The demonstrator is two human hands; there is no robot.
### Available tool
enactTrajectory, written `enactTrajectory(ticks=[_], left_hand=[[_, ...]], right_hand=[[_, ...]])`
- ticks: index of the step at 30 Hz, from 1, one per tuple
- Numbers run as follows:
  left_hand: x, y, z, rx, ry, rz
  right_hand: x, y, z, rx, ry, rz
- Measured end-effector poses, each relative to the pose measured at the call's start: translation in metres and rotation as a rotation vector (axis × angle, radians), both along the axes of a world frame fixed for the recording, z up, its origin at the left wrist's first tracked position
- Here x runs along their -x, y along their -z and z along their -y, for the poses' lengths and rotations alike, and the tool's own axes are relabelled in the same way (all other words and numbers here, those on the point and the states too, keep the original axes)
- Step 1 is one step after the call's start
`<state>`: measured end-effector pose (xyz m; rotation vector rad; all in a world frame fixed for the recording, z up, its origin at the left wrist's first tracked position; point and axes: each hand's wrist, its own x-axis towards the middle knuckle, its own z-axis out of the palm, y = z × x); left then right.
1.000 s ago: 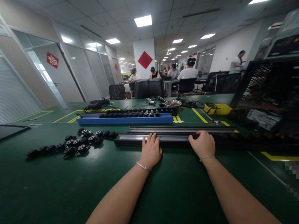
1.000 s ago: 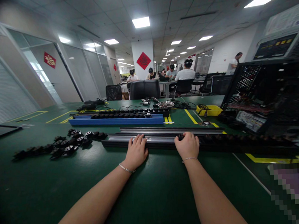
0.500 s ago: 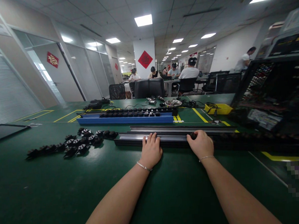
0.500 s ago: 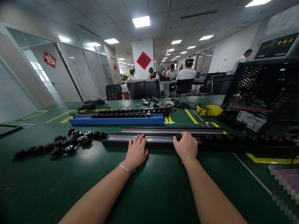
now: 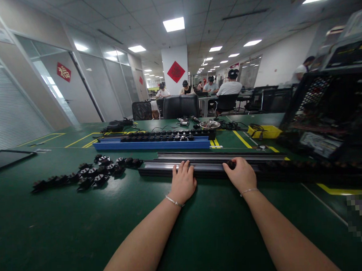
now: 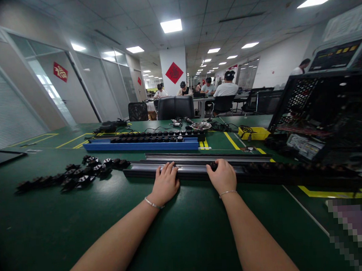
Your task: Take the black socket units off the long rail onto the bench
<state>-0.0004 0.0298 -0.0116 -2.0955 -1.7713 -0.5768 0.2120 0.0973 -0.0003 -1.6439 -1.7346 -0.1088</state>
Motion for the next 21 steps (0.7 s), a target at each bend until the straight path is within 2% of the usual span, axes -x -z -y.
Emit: enactTrajectory(ticks=[21], left_hand=[[0.0000, 0.0002, -0.0002, -0.003, 0.005, 0.014]], right_hand=[[0.0061, 0.0004, 0.0028, -0.016, -0.104, -0.028]])
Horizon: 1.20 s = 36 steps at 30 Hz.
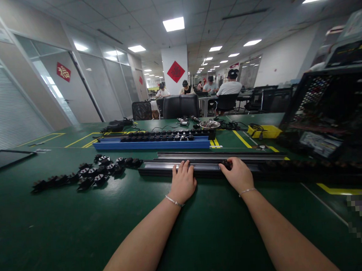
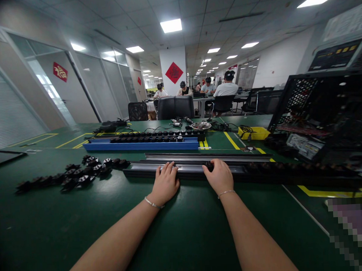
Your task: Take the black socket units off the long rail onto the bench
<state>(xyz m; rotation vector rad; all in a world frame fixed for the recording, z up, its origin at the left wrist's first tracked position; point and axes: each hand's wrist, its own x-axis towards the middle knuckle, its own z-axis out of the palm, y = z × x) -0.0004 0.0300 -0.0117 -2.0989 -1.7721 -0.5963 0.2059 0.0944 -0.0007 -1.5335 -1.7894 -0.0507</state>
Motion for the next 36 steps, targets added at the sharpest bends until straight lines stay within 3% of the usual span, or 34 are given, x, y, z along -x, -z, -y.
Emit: enactTrajectory(ticks=[11, 36], left_hand=[[-0.001, -0.001, 0.001, 0.002, -0.002, -0.001], [0.000, 0.000, 0.000, -0.025, -0.001, -0.011]], right_hand=[[0.006, 0.002, 0.000, -0.017, -0.118, 0.016], [0.013, 0.002, 0.004, -0.028, -0.220, 0.012]])
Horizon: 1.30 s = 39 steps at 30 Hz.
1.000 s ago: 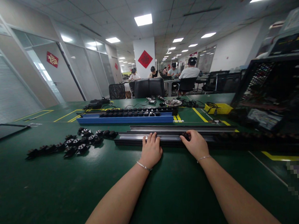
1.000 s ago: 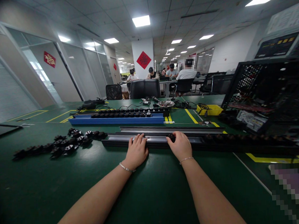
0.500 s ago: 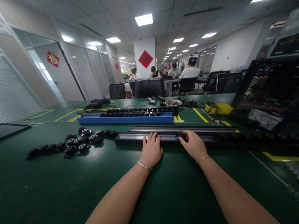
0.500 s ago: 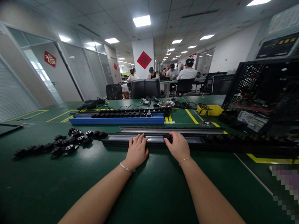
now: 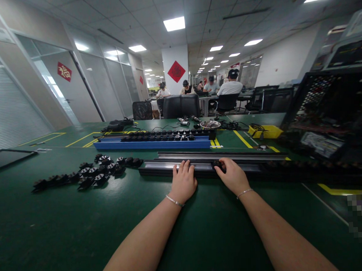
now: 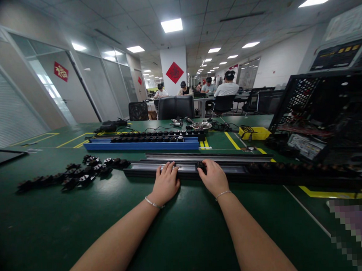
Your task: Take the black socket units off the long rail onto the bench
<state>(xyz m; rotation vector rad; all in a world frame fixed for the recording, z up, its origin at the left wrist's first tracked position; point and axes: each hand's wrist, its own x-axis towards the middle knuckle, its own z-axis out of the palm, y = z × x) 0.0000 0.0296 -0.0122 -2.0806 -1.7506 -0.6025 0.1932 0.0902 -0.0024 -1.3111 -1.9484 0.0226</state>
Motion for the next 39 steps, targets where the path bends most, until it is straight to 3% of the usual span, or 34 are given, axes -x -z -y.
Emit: enactTrajectory(ticks=[39], left_hand=[[-0.0042, -0.0024, -0.0004, 0.016, 0.085, -0.009]], right_hand=[[0.0087, -0.0031, 0.0067, 0.082, -0.109, 0.019]])
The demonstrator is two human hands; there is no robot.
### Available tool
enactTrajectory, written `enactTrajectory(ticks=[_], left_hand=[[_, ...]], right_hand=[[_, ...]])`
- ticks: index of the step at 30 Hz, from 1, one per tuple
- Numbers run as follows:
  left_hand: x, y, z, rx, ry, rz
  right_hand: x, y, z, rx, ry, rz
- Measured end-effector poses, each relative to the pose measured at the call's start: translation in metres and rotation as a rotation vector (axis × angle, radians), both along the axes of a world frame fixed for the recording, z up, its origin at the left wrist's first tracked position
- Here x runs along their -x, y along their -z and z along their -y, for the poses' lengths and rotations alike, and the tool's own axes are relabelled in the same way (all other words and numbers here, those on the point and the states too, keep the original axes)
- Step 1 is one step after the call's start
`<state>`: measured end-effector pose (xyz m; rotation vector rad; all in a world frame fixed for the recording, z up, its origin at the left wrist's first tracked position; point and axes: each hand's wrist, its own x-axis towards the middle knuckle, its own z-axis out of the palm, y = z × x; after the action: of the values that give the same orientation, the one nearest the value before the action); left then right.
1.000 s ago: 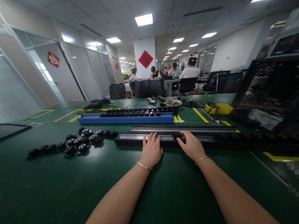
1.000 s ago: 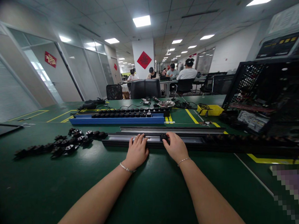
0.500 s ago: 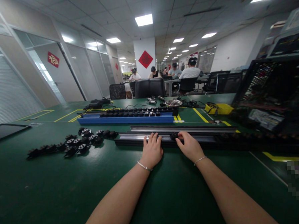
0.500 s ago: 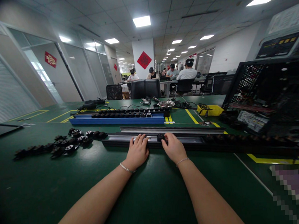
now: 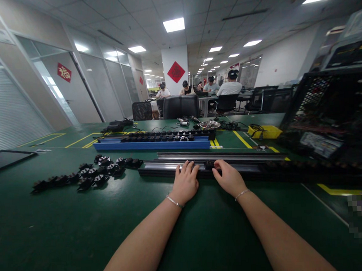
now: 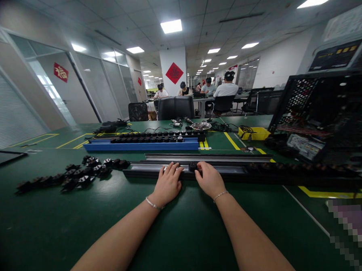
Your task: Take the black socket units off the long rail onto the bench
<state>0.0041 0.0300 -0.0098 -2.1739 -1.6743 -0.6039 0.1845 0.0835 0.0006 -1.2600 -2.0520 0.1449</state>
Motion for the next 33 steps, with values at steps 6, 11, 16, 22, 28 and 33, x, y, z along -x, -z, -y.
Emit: enactTrajectory(ticks=[6, 11, 16, 22, 28, 33], left_hand=[[-0.0009, -0.0037, 0.0021, 0.021, 0.019, -0.011], [-0.0006, -0.0052, 0.0032, 0.032, 0.031, -0.010], [-0.0009, -0.0056, 0.0035, 0.051, 0.017, -0.010], [-0.0017, -0.0046, 0.0024, 0.043, 0.035, -0.009], [-0.0022, -0.0043, 0.0023, 0.051, 0.040, -0.023], [-0.0023, -0.0045, 0.0027, 0.060, 0.032, -0.034]], right_hand=[[0.0002, -0.0001, 0.0008, -0.018, -0.011, 0.038], [0.0014, 0.0005, 0.0020, -0.032, -0.073, 0.024], [0.0025, 0.0014, 0.0021, -0.041, -0.108, 0.006], [0.0026, 0.0000, 0.0018, -0.034, -0.128, 0.061], [0.0041, 0.0005, 0.0026, -0.065, -0.137, 0.049], [0.0071, 0.0030, 0.0026, -0.093, -0.174, 0.073]])
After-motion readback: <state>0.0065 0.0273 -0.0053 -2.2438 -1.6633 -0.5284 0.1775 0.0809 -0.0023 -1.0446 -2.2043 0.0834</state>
